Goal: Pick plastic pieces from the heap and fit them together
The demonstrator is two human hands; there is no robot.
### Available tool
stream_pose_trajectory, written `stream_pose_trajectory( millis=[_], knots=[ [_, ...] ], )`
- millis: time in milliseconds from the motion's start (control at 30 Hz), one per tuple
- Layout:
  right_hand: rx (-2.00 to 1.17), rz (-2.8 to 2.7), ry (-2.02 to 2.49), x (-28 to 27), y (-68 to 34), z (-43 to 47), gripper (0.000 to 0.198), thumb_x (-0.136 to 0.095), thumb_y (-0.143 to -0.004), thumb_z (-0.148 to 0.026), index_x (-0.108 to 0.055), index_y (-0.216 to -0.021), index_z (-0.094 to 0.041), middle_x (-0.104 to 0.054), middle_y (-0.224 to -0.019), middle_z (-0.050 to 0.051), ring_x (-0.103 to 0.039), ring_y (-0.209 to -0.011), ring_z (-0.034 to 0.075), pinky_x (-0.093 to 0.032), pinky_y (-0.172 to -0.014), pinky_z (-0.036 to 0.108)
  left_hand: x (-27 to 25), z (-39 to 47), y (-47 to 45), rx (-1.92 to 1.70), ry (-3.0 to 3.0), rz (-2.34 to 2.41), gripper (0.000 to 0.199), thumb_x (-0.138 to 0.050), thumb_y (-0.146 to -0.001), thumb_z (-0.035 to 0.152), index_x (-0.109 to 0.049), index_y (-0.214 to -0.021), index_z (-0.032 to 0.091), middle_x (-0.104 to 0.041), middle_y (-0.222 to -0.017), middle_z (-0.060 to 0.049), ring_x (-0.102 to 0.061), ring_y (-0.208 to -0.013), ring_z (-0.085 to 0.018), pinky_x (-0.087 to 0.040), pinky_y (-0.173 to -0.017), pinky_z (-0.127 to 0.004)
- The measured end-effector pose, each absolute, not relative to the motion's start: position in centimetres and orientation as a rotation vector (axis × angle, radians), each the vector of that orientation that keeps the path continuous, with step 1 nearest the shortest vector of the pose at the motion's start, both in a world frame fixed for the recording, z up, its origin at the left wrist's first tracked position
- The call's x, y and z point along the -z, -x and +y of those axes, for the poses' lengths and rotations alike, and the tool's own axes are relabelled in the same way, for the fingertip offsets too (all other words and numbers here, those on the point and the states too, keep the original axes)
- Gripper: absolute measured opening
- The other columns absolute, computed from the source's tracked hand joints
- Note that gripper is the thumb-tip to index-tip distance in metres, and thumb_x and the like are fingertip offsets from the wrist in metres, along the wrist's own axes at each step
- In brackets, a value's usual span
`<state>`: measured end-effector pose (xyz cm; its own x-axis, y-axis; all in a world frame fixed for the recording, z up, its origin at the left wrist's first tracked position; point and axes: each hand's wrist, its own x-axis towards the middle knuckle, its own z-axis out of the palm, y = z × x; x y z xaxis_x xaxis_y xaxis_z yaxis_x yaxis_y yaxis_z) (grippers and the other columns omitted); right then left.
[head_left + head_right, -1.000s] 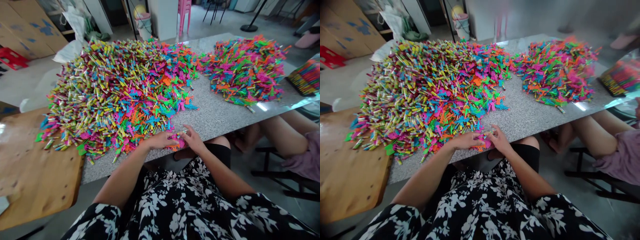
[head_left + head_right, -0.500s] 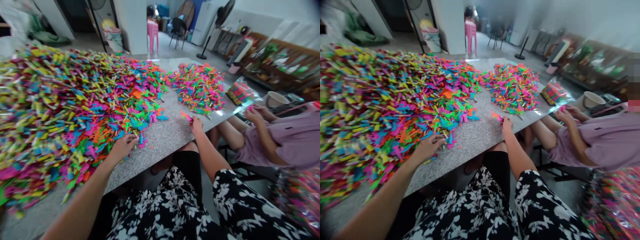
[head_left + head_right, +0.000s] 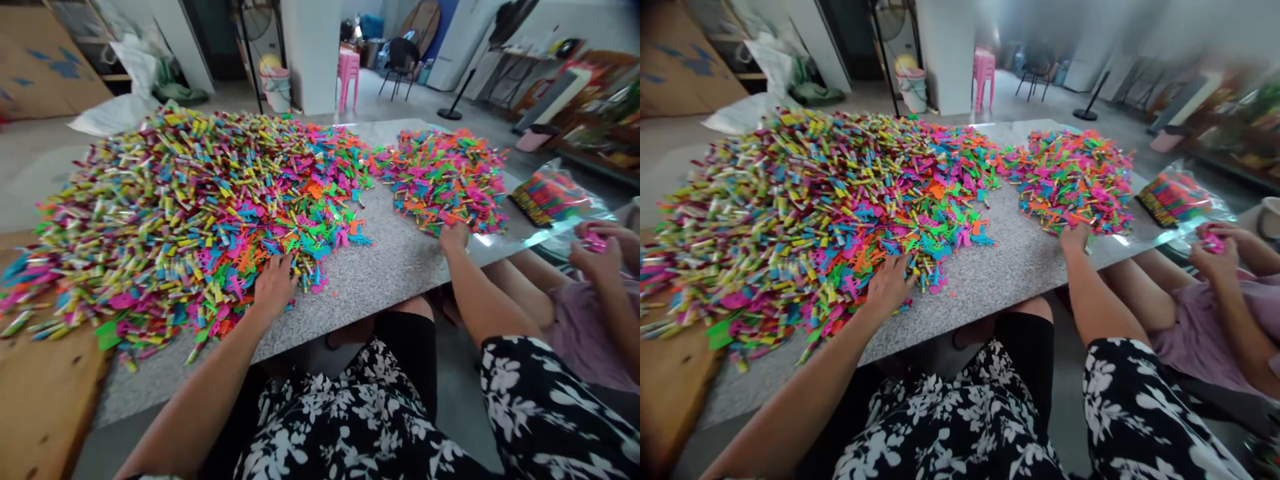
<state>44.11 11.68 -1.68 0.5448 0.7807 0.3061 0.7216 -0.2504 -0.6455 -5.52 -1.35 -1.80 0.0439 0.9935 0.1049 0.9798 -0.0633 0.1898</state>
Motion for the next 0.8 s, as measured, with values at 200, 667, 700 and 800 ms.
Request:
stream_pose_trajectory(
  millis=[200, 667, 700, 800],
  knots=[
    [-0.546, -2.045, 1.697, 5.5, -30.0, 7.2, 0.024, -0.059, -0.1, -0.022, -0.078, -0.113, -0.018, -0.078, -0.114, 0.011, -0.071, -0.101, 0.023, -0.051, -0.097, 0.035, 0.4, 0.0, 4.1, -0.214, -2.155, 2.177, 0.053, -0.059, -0.1, 0.052, -0.063, -0.147, 0.026, -0.061, -0.132, -0.02, -0.064, -0.118, -0.041, -0.056, -0.092, -0.049],
    [-0.489, -2.335, 1.621, 3.4, -13.5, 1.4, 0.036, -0.049, -0.109, -0.037, -0.071, -0.128, -0.016, -0.069, -0.131, 0.017, -0.069, -0.114, 0.029, -0.053, -0.1, 0.038, 2.0, 7.2, 5.1, -0.192, -2.74, 1.53, 0.037, -0.055, -0.098, 0.019, -0.073, -0.129, 0.023, -0.073, -0.132, -0.013, -0.059, -0.133, -0.032, -0.032, -0.124, -0.055],
    [-0.486, -2.357, 1.64, 3.3, -13.0, 1.6, 0.037, -0.05, -0.109, -0.04, -0.071, -0.127, -0.015, -0.069, -0.131, 0.018, -0.069, -0.114, 0.03, -0.054, -0.099, 0.038, 1.9, 7.4, 5.4, -0.238, -2.732, 1.533, 0.034, -0.056, -0.097, 0.018, -0.073, -0.126, 0.022, -0.075, -0.127, -0.014, -0.061, -0.13, -0.031, -0.034, -0.123, -0.053],
    [-0.486, -2.427, 1.702, 3.1, -11.6, 2.3, 0.041, -0.052, -0.107, -0.041, -0.07, -0.13, -0.011, -0.068, -0.134, 0.022, -0.07, -0.112, 0.031, -0.056, -0.096, 0.038, 1.5, 7.5, 6.2, -0.423, -2.579, 1.622, 0.033, -0.055, -0.096, 0.016, -0.072, -0.124, 0.019, -0.076, -0.122, -0.015, -0.066, -0.122, -0.03, -0.043, -0.116, -0.048]
  ],
)
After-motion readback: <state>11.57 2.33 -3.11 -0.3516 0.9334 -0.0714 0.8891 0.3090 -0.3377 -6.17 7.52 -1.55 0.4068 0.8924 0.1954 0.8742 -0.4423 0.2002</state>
